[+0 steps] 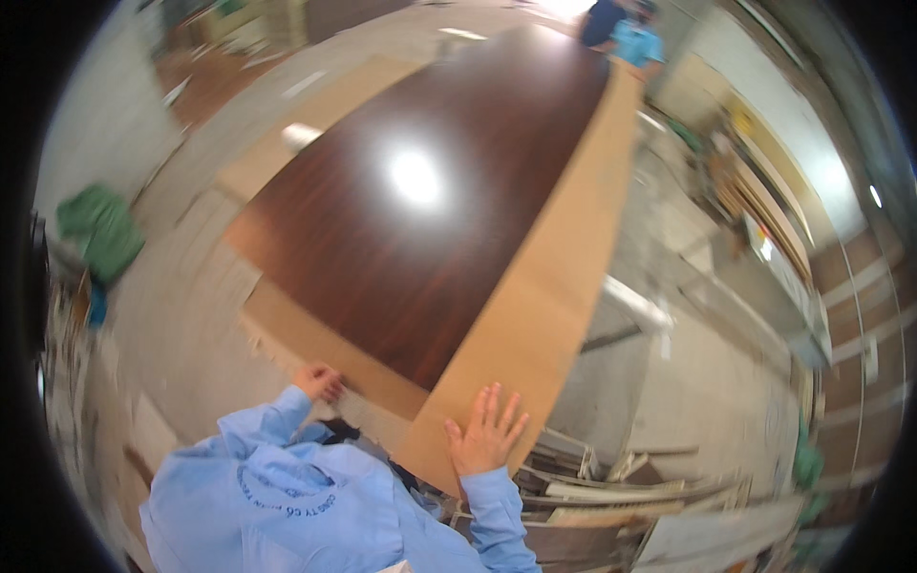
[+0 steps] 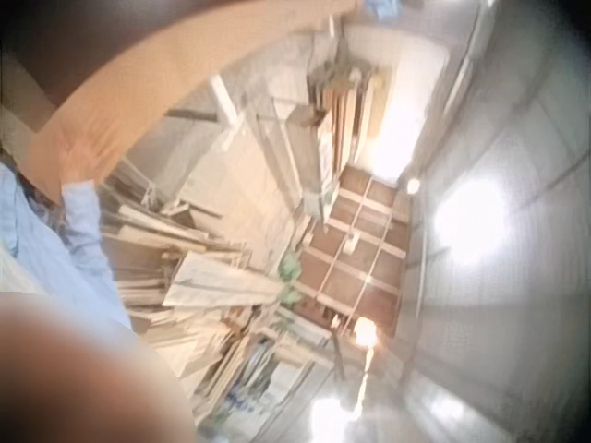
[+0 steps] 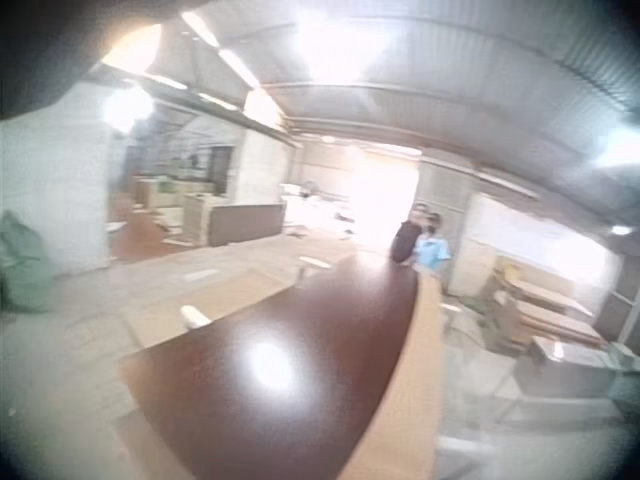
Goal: The person organizes papers on a table, then retrieves a roll of tape. They proceed to wrap a large, dark brown wooden tabletop with corrugated cardboard, smoothing the material over the surface.
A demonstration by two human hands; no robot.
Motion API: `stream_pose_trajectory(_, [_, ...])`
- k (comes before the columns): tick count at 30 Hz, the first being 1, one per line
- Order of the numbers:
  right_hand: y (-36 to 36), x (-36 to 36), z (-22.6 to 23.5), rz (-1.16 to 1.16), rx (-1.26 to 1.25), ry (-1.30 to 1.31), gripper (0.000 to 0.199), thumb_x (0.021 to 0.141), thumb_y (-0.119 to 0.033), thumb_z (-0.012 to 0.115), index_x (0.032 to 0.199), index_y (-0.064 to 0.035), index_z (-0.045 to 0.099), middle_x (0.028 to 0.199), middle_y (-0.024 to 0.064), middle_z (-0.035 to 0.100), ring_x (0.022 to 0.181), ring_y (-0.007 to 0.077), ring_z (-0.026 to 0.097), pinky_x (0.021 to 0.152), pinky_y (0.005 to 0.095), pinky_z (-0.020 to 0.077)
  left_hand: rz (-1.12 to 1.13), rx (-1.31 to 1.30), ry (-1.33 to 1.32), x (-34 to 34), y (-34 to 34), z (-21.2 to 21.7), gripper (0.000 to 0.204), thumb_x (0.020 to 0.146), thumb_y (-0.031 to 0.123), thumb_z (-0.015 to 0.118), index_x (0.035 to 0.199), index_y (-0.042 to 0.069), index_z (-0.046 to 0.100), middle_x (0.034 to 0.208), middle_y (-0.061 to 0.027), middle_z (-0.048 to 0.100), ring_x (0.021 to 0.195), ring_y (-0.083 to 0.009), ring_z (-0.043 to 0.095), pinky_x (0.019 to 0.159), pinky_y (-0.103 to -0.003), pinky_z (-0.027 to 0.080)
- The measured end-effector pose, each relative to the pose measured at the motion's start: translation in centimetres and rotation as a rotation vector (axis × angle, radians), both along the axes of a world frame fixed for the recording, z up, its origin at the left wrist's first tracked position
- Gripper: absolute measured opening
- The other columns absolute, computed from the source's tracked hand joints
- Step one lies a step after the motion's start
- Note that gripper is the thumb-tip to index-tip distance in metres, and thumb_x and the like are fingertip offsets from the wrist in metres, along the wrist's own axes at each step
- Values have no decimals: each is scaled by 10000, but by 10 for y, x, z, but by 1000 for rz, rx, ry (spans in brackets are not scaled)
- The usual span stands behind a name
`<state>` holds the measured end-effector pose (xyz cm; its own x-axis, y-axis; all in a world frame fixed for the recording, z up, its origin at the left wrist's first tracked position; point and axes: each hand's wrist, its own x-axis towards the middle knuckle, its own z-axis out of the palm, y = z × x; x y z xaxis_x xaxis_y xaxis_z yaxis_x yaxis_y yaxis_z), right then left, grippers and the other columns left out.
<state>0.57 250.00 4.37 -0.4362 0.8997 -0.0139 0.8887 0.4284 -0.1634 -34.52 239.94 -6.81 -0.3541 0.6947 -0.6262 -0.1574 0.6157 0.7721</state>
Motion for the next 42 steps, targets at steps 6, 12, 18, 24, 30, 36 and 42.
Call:
stream_pose_trajectory(6, [33, -36, -22, 269, 106, 9, 859, 922, -557, 501, 1504, 37, 284, 1598, 193, 227, 1476, 455, 128, 1163, 634, 86, 818, 31, -216, -98, -36, -81, 790, 820, 480, 766, 1392, 56, 424, 1304, -148, 578, 1100, -299, 629, 874, -473, 548])
stream_pose_trajectory(12, [59, -98, 2, 141, -1, -16, 849, 899, -527, 569, 1524, -26, 287, 1604, 198, 214, 1480, 440, 136, 1179, 586, 113, 536, 286, -488, -112, -30, -56, 643, 832, 422, 766, 1307, 54, 535, 1140, -134, 674, 980, -298, 687, 790, -479, 594])
stream_pose_trajectory(18, [-12, -94, 43, 207, 9, -331, 761, 802, -448, 710, 1450, -141, 455, 1580, 193, 280, 1469, 454, 168, 1167, 589, 167, 334, 64, -637, -128, -46, -68, 583, 827, 371, 783, 1259, 39, 577, 1086, -132, 688, 879, -277, 705, 718, -440, 614])
stream_pose_trajectory(24, [-47, 75, 150, -767, 327, -1039, 377, 810, -214, 675, 1186, -219, 654, 1614, 43, 265, 1487, 403, 168, 1114, 593, 296, 424, 112, -690, -142, -54, -76, 373, 863, 240, 748, 1163, 53, 629, 996, -97, 702, 792, -226, 698, 583, -357, 601])
stream_pose_trajectory(30, [-61, 92, 238, -1183, 6, -526, 282, 881, -272, 714, 1040, -39, 713, 1128, 189, 694, 1018, 302, 686, 784, 485, 580, 15, 304, -467, -177, -56, -10, 323, 936, 255, 647, 1100, -24, 651, 908, -143, 722, 740, -241, 714, 640, -351, 596])
stream_pose_trajectory(36, [-70, -215, 6, -18, -1545, 630, 549, 1007, -496, 493, 1310, -50, 594, 1202, 59, 651, 1058, 187, 613, 901, 339, 487, -180, 329, -554, -190, -45, 58, 309, 1005, 204, 542, 1191, -38, 586, 977, -154, 715, 786, -236, 706, 708, -365, 591])
stream_pose_trajectory(42, [-117, -369, -66, -563, -1366, 1799, 803, 862, -732, 494, 1295, -59, 567, 1184, 123, 644, 1183, 278, 541, 1045, 405, 406, -422, 259, -680, -198, -20, 60, 380, 1023, 348, 527, 1112, 14, 685, 946, -93, 733, 815, -156, 698, 733, -280, 550])
